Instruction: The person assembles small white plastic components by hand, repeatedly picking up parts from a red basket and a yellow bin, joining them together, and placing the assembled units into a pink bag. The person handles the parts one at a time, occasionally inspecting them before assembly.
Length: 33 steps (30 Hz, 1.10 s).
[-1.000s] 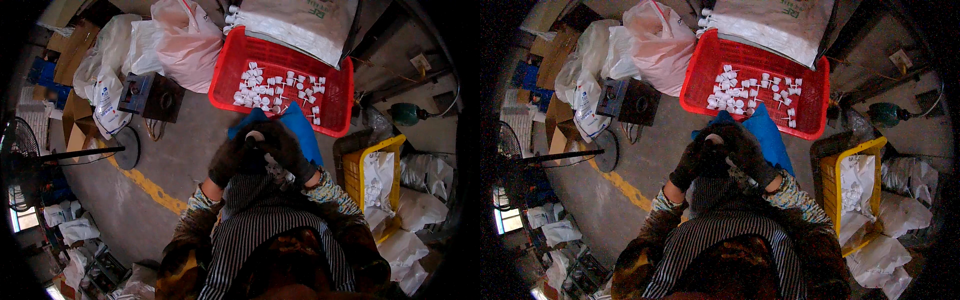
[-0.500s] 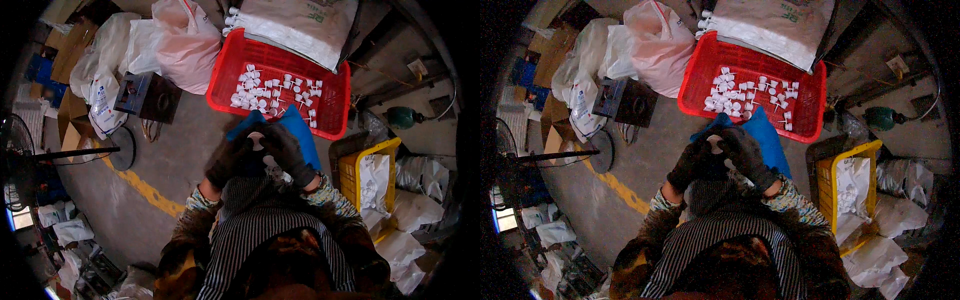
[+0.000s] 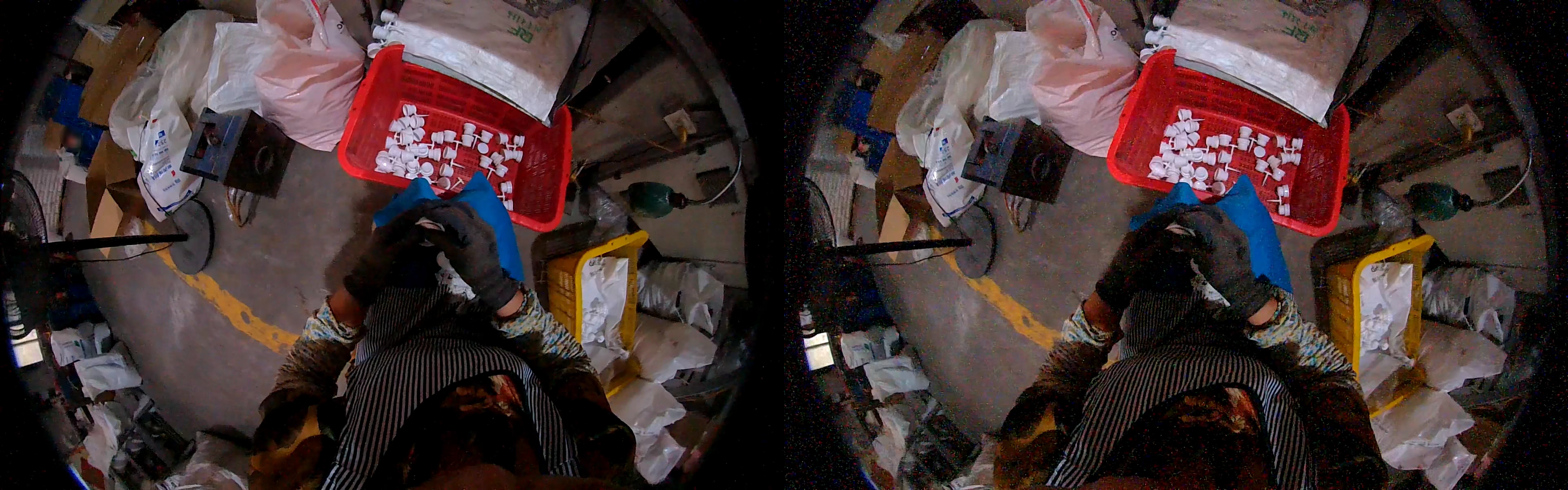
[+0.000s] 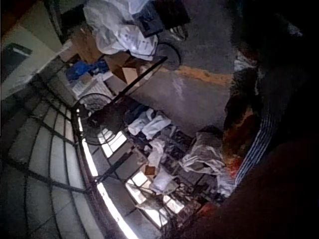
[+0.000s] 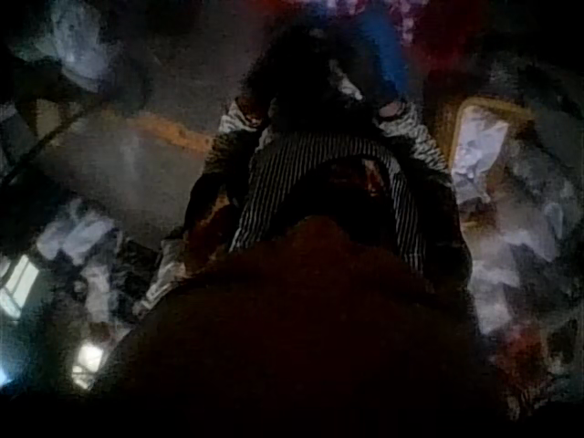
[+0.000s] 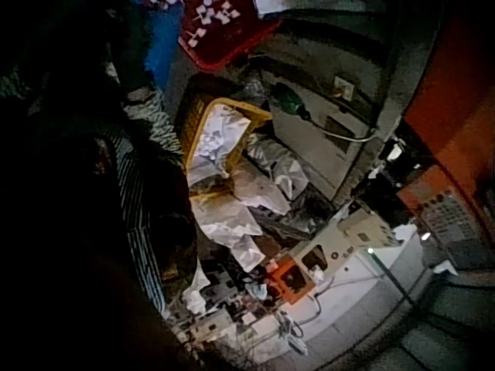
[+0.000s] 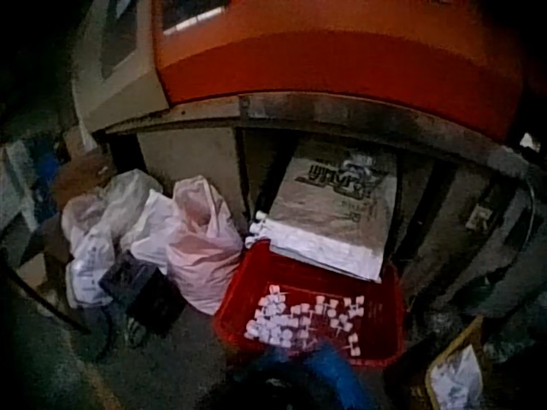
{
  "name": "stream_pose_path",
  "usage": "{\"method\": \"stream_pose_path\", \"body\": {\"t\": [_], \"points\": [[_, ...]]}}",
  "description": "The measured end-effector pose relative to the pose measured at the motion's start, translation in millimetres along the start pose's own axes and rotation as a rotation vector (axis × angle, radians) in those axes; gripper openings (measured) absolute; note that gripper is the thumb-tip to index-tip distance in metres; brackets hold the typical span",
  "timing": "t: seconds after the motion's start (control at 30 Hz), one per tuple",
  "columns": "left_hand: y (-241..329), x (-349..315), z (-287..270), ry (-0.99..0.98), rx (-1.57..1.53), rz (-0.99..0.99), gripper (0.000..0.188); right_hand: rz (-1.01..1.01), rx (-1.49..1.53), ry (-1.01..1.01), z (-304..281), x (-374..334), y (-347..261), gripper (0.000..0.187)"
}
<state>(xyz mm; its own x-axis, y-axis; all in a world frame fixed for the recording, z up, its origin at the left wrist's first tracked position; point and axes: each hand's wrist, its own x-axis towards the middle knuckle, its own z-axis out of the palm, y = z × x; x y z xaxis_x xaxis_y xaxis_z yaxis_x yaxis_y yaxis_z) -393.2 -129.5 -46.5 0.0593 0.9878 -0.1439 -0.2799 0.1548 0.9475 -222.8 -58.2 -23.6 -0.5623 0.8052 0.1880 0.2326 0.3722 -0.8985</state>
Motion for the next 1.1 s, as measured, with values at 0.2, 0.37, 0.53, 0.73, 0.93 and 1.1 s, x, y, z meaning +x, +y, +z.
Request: {"method": "stream_pose_path", "body": {"t": [0.2,0.37,0.53,0.73,0.93,1.1], "points": [[-5.9,-1.1,6.3,0.077,0.094,-0.083,0.040,0.378,0.502,-0.126,-6.6,4.5,4.6,0.022],[-11.6,-3.4,15.7,0.181,0.136,-0.009,0.039,0.493,0.601,-0.153,-8.1,8.4,1.8,0.019],[-28.9,2.7,6.8,0.091,0.150,0.019,0.037,0.502,0.671,-0.167,-6.6,7.0,19.0,0.021],[-59.4,10.2,3.9,0.097,-0.152,0.111,0.040,0.480,0.615,-0.115,-1.6,4.4,12.2,0.025],[-88.6,9.5,-14.2,0.194,0.004,0.023,0.042,-0.173,-0.348,0.104,10.9,-3.4,-8.0,0.028],[-80.3,16.7,-6.7,0.146,-0.042,0.218,0.042,-0.058,-0.152,0.104,4.1,-1.4,-5.6,0.021]]}}
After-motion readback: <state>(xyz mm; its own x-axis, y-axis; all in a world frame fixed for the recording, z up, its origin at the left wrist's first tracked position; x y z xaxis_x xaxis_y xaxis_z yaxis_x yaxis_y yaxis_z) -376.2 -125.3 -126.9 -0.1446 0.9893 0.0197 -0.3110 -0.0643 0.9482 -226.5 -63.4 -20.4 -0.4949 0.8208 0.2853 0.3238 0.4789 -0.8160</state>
